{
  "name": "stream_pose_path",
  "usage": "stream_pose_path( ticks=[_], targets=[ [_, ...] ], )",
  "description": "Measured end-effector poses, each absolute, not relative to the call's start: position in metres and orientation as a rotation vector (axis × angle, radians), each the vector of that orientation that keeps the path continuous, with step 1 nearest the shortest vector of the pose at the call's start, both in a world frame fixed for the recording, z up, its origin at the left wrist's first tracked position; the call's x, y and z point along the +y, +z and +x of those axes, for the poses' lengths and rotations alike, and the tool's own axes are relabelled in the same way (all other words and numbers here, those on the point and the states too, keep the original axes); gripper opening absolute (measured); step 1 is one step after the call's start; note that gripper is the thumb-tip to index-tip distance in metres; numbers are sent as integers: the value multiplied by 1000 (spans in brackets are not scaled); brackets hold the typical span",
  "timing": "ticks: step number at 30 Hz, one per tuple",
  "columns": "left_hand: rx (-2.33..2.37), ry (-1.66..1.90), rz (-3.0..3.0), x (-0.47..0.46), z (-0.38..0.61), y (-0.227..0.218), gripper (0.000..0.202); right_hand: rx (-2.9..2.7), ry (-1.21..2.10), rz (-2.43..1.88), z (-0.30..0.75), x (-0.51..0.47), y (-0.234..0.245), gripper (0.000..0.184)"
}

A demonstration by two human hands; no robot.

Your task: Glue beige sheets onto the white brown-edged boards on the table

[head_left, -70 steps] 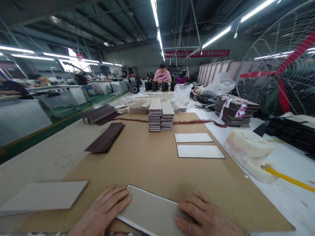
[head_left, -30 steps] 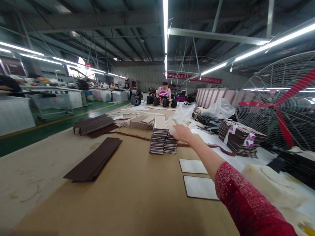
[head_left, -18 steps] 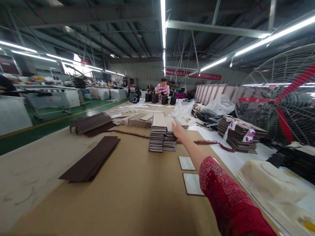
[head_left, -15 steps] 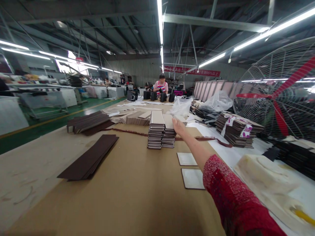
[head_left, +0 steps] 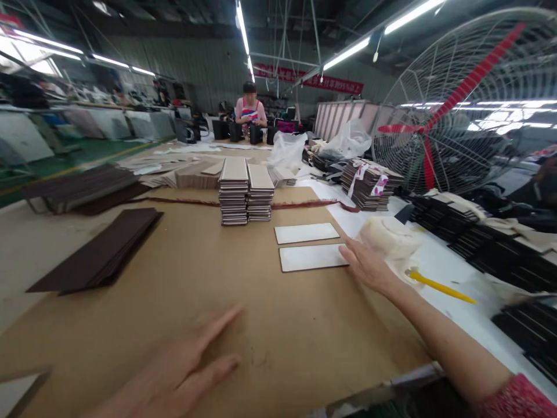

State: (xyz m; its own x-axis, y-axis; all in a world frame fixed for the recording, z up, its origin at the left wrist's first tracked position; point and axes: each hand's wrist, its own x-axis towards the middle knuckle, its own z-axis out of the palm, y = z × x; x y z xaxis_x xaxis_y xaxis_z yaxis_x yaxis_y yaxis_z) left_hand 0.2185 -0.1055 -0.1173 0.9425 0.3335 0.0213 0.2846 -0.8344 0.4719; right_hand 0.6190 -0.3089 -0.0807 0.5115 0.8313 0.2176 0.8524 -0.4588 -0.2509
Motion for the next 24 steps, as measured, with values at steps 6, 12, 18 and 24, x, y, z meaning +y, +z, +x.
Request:
stream_pose_path(
  ticks=[6,12,18,24],
  targets=[
    [425,-8,2550,-124,352,-84,84,-1327,-256,-2738,613,-323,-103,60],
    [535,5,2640,-134,394,-108,83,-1294,-195,-2761,607,-328,-107,58],
    [555,36,2644,-141,355,-110,80,-1367,-114,-2653,584,-342,-102,57],
    [585,13,2643,-158,240,-111,79,-1597,-198,-2360,516,-360,-111,54]
  ],
)
